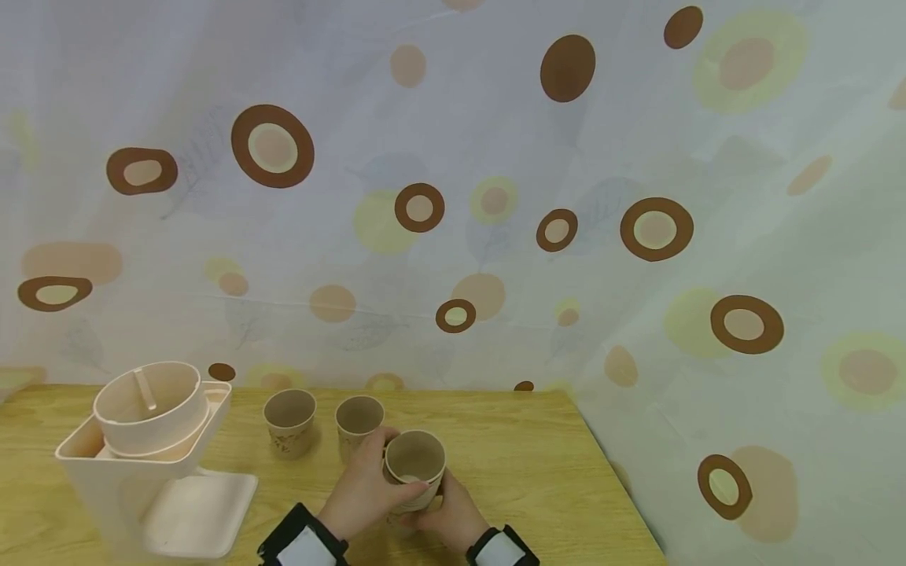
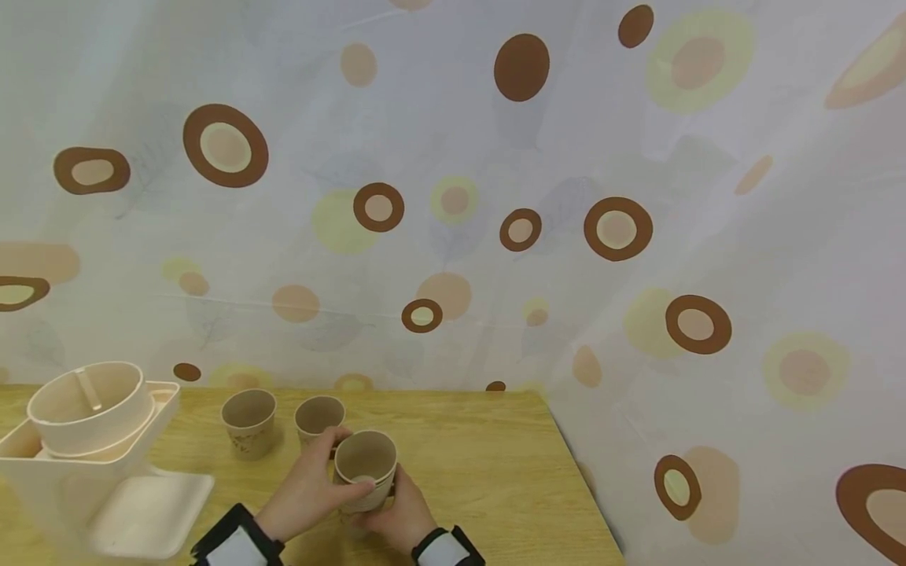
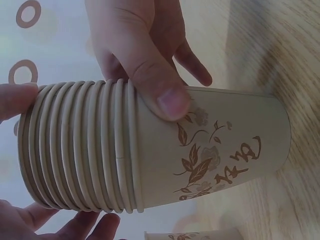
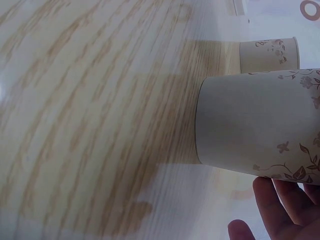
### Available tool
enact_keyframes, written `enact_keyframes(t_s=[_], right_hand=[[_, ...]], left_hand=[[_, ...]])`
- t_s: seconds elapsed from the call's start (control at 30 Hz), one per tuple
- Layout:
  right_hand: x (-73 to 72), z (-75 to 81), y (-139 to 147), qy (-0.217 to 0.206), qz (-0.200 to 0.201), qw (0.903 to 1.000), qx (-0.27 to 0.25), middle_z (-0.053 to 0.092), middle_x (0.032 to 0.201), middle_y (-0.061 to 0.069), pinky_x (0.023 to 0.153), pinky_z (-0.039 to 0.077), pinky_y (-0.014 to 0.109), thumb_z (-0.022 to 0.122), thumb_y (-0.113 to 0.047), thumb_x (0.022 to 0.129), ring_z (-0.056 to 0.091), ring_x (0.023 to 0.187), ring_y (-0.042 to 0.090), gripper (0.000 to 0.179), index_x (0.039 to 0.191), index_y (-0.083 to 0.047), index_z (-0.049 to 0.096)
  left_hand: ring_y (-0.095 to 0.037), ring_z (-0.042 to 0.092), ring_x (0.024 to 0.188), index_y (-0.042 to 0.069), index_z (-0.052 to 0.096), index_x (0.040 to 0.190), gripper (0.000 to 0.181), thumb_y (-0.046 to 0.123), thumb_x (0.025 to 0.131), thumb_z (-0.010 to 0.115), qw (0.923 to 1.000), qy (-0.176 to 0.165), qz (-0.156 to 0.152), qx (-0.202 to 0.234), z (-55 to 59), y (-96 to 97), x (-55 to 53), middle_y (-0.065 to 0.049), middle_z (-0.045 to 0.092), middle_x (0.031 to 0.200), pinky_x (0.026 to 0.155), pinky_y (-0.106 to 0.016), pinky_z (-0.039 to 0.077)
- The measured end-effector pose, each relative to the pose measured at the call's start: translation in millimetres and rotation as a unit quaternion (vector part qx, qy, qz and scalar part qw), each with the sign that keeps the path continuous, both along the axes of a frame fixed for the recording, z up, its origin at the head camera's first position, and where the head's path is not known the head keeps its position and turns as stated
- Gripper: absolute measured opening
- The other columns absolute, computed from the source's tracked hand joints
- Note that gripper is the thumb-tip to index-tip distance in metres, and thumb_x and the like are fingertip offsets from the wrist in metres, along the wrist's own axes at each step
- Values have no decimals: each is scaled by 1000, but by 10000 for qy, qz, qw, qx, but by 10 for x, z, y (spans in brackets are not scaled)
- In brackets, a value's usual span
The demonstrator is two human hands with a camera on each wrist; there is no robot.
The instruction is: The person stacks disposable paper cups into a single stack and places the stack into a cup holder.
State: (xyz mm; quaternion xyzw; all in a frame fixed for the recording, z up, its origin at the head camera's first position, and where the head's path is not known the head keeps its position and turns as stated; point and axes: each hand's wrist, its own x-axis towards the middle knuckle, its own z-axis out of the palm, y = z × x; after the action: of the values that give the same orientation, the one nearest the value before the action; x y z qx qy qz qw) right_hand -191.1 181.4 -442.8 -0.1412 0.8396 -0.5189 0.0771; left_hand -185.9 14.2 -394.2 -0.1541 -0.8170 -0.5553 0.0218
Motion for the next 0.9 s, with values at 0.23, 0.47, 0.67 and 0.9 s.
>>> enact_keyframes(t_s=[0.23,0.47,0.67,0.9], right_hand=[[-1,17,4,-10,12,10000,-73,51,130,18,87,45,47,78,-18,75,51,109,28,76,136,-1,38],[-8,8,-11,87,-45,9999,30,55,124,16,87,45,48,80,-17,73,53,106,27,74,133,1,40],[-36,9,-19,91,-226,9996,155,56,124,15,93,41,55,81,-18,71,53,111,32,75,132,0,41],[-16,-31,-24,86,-310,9994,150,59,118,13,86,45,45,82,-15,69,54,101,23,73,129,1,44]], left_hand=[[-31,53,105,1,46,118,62,24,72,80,9998,-62,-123,160,-25,-1,-3,-16,53,114,82,-43,47],[-40,41,127,-3,33,138,85,42,78,72,9979,-137,401,-489,37,-233,-71,-25,41,138,98,-56,39],[-47,45,119,-11,37,132,71,25,81,70,9785,477,1655,-1132,11,-445,-301,-32,47,128,96,-56,40],[-52,46,113,-15,35,131,83,21,70,79,9585,565,2417,-1402,-388,-347,-494,-38,47,123,93,-58,41]])
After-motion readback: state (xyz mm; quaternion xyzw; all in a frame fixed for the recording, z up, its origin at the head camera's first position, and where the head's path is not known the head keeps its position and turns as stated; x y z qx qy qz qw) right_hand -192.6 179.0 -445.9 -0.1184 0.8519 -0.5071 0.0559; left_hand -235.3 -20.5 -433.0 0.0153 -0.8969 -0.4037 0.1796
